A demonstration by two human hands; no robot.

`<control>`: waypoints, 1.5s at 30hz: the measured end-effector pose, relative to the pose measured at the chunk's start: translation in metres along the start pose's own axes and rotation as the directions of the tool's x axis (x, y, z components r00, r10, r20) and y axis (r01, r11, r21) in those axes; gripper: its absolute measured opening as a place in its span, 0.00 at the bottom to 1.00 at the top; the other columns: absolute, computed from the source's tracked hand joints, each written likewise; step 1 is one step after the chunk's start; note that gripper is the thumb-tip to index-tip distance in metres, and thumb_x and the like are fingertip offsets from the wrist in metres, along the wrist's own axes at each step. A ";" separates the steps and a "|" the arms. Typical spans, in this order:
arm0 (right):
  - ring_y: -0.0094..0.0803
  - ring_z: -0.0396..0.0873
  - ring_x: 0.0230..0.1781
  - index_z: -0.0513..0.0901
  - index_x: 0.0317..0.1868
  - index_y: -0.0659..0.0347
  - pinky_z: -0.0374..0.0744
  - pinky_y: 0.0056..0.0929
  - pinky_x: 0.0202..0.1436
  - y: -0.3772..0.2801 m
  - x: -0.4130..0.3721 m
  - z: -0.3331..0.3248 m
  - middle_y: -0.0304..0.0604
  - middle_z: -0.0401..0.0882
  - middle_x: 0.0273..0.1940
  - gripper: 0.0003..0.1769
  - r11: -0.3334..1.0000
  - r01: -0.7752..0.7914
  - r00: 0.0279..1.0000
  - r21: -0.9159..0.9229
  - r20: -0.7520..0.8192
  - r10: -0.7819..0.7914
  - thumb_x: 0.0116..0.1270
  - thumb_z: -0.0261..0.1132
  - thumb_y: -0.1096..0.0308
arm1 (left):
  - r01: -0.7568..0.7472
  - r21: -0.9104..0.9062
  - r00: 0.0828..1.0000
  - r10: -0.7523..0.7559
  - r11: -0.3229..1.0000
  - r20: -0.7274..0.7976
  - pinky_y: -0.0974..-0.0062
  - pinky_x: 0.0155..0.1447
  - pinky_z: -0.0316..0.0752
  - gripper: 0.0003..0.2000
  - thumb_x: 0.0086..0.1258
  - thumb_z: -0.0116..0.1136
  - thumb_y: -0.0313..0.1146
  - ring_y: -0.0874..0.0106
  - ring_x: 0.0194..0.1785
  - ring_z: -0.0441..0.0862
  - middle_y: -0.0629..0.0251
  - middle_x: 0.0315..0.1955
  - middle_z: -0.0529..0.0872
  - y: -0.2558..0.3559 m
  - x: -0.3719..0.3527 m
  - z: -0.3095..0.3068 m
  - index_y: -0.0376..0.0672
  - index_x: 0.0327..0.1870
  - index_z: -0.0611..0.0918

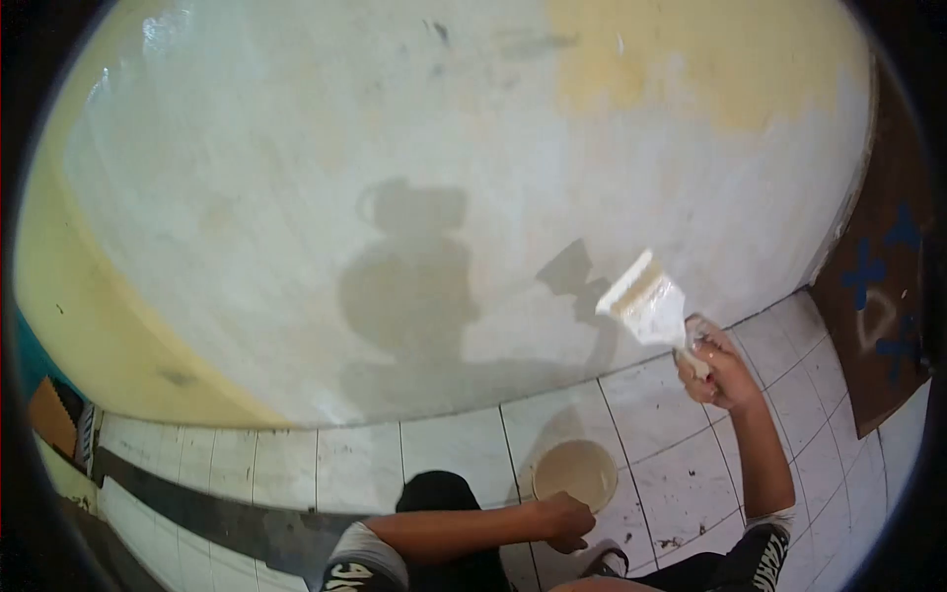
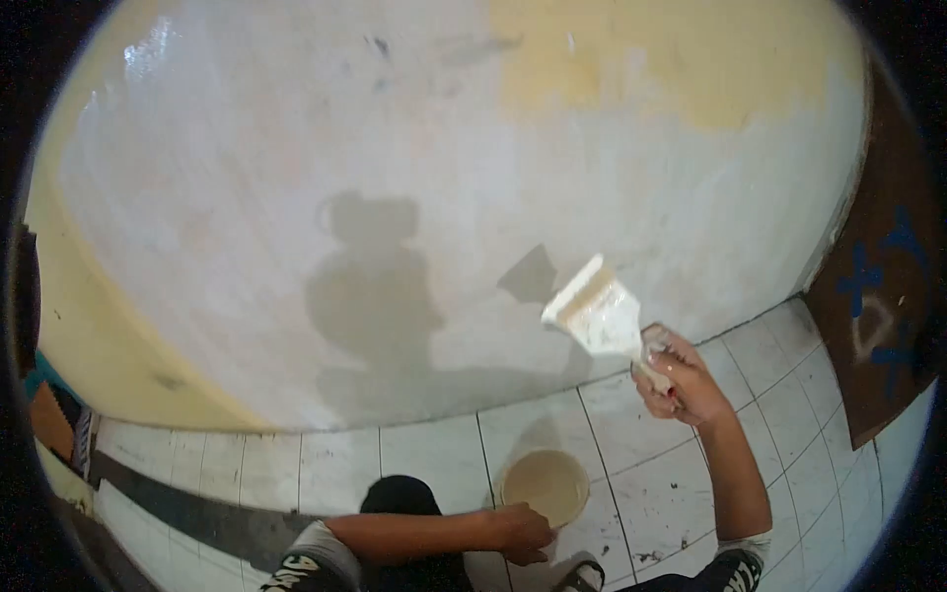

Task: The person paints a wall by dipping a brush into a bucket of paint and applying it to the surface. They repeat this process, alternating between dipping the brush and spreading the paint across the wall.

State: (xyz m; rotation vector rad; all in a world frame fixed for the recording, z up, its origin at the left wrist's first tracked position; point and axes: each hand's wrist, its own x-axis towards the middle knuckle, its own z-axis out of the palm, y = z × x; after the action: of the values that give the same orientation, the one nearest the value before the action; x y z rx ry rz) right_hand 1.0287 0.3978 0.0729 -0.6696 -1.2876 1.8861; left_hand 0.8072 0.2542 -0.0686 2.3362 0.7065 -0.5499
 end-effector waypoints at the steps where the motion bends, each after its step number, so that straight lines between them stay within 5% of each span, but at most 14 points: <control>1: 0.17 0.60 0.12 0.72 0.58 0.61 0.56 0.20 0.13 -0.022 0.006 0.024 0.39 0.73 0.25 0.18 0.987 0.078 0.989 -0.138 -0.111 -0.093 0.72 0.59 0.64 | -0.005 0.030 1.000 0.006 1.000 -0.011 0.56 0.50 0.76 0.19 0.66 0.59 0.47 0.54 0.48 0.85 0.52 0.38 0.87 -0.004 0.002 -0.003 0.37 0.40 0.85; 4: 0.16 0.60 0.16 0.70 0.64 0.60 0.57 0.19 0.16 -0.079 0.028 0.106 0.37 0.71 0.25 0.22 0.886 0.217 0.880 -0.410 -0.310 -0.359 0.72 0.60 0.65 | 0.007 0.138 1.000 -0.004 0.990 -0.021 0.56 0.53 0.78 0.19 0.64 0.62 0.48 0.53 0.50 0.85 0.50 0.41 0.88 -0.015 0.001 -0.010 0.39 0.44 0.86; 6: 0.16 0.58 0.18 0.67 0.68 0.61 0.58 0.18 0.19 -0.110 0.053 0.137 0.35 0.71 0.26 0.26 0.680 0.347 0.742 -0.646 -0.255 -0.620 0.73 0.60 0.64 | -0.027 0.045 1.000 0.027 0.999 0.004 0.54 0.55 0.76 0.22 0.63 0.60 0.47 0.53 0.52 0.84 0.46 0.46 0.86 -0.024 -0.008 -0.009 0.37 0.49 0.82; 8: 0.17 0.62 0.21 0.70 0.66 0.62 0.62 0.18 0.22 -0.160 0.053 0.197 0.36 0.73 0.28 0.24 0.617 0.291 0.746 -0.732 -0.230 -0.625 0.72 0.59 0.65 | -0.047 0.032 0.999 0.048 0.998 -0.014 0.55 0.56 0.77 0.23 0.63 0.61 0.49 0.53 0.52 0.84 0.47 0.47 0.86 -0.028 -0.018 -0.003 0.38 0.49 0.83; 12: 0.24 0.71 0.28 0.76 0.60 0.61 0.71 0.27 0.32 -0.225 0.098 0.223 0.40 0.74 0.28 0.19 0.056 0.355 0.411 -0.933 0.101 -0.906 0.70 0.58 0.67 | -0.040 -0.031 0.999 0.039 0.999 -0.019 0.57 0.56 0.78 0.24 0.63 0.61 0.51 0.52 0.53 0.84 0.48 0.47 0.86 -0.038 -0.027 0.006 0.37 0.47 0.85; 15: 0.28 0.71 0.27 0.77 0.59 0.61 0.73 0.31 0.35 -0.265 0.130 0.230 0.43 0.76 0.29 0.20 0.038 0.253 0.370 -0.967 0.060 -0.927 0.68 0.58 0.66 | -0.072 0.009 0.996 0.073 0.997 -0.053 0.56 0.56 0.78 0.25 0.63 0.59 0.52 0.53 0.53 0.84 0.48 0.47 0.87 -0.051 -0.031 0.007 0.36 0.45 0.85; 17: 0.17 0.64 0.19 0.77 0.61 0.57 0.65 0.21 0.20 -0.283 0.148 0.228 0.36 0.75 0.31 0.20 -0.032 0.206 0.314 -0.978 0.097 -0.944 0.71 0.57 0.65 | -0.048 0.009 0.997 0.048 0.999 -0.053 0.56 0.56 0.77 0.25 0.62 0.59 0.52 0.52 0.52 0.84 0.49 0.46 0.87 -0.055 -0.026 0.010 0.35 0.45 0.86; 24: 0.25 0.72 0.26 0.79 0.59 0.64 0.72 0.28 0.30 -0.313 0.141 0.270 0.43 0.77 0.26 0.18 0.009 -0.050 0.332 -0.999 -0.025 -0.943 0.70 0.59 0.70 | -0.016 -0.013 0.999 0.015 1.000 -0.029 0.55 0.56 0.77 0.26 0.62 0.59 0.53 0.52 0.53 0.84 0.48 0.46 0.87 -0.061 -0.011 0.013 0.34 0.46 0.86; 30: 0.18 0.64 0.19 0.80 0.59 0.59 0.65 0.21 0.20 -0.310 0.168 0.224 0.35 0.73 0.26 0.19 -0.283 0.043 0.266 -0.958 0.284 -0.921 0.71 0.58 0.65 | -0.067 -0.017 0.995 0.065 0.998 -0.073 0.54 0.59 0.75 0.31 0.65 0.52 0.58 0.47 0.54 0.82 0.43 0.46 0.85 -0.063 -0.021 0.004 0.34 0.48 0.83; 32: 0.31 0.76 0.27 0.80 0.57 0.65 0.76 0.33 0.37 -0.289 0.140 0.238 0.48 0.81 0.31 0.22 -0.016 -0.029 0.537 -0.999 -0.002 -0.843 0.66 0.59 0.63 | -0.072 -0.020 0.996 0.071 0.997 -0.055 0.54 0.58 0.75 0.31 0.65 0.52 0.58 0.47 0.54 0.82 0.44 0.46 0.86 -0.063 -0.019 0.006 0.34 0.48 0.83; 35: 0.21 0.67 0.19 0.80 0.59 0.64 0.69 0.26 0.22 -0.296 0.123 0.245 0.38 0.77 0.27 0.20 -0.038 0.027 0.487 -0.999 0.046 -0.872 0.69 0.60 0.64 | -0.071 -0.015 0.997 0.071 0.997 -0.021 0.53 0.58 0.76 0.30 0.66 0.52 0.58 0.48 0.54 0.82 0.44 0.46 0.86 -0.058 -0.025 -0.001 0.34 0.47 0.83; 38: 0.24 0.69 0.22 0.79 0.60 0.66 0.70 0.26 0.26 -0.315 0.106 0.296 0.40 0.76 0.28 0.19 -0.018 -0.110 0.390 -0.994 -0.026 -0.920 0.70 0.58 0.69 | -0.058 -0.009 0.998 0.059 0.998 0.004 0.53 0.58 0.76 0.29 0.66 0.53 0.57 0.48 0.53 0.82 0.45 0.46 0.86 -0.061 -0.018 0.005 0.34 0.47 0.83; 43: 0.23 0.68 0.21 0.78 0.61 0.67 0.69 0.25 0.24 -0.346 0.129 0.288 0.40 0.75 0.29 0.21 -0.050 -0.017 0.466 -0.999 0.036 -0.884 0.71 0.58 0.68 | -0.038 -0.005 0.999 0.038 0.999 0.006 0.53 0.57 0.76 0.28 0.67 0.53 0.56 0.48 0.54 0.82 0.45 0.46 0.86 -0.061 -0.021 0.005 0.34 0.48 0.83; 45: 0.25 0.70 0.22 0.78 0.61 0.67 0.70 0.27 0.24 -0.336 0.156 0.250 0.42 0.78 0.30 0.21 -0.211 -0.135 0.416 -0.968 0.138 -0.899 0.71 0.58 0.68 | -0.052 -0.016 0.997 0.051 0.999 -0.058 0.53 0.56 0.76 0.28 0.67 0.54 0.55 0.48 0.53 0.83 0.45 0.44 0.86 -0.062 -0.022 0.008 0.33 0.46 0.84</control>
State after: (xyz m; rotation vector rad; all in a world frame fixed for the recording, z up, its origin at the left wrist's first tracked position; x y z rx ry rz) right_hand 0.8435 0.4610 0.4750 -1.1476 -1.7241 -0.5246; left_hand 0.7509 0.2818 -0.0899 2.3554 0.6726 -0.4533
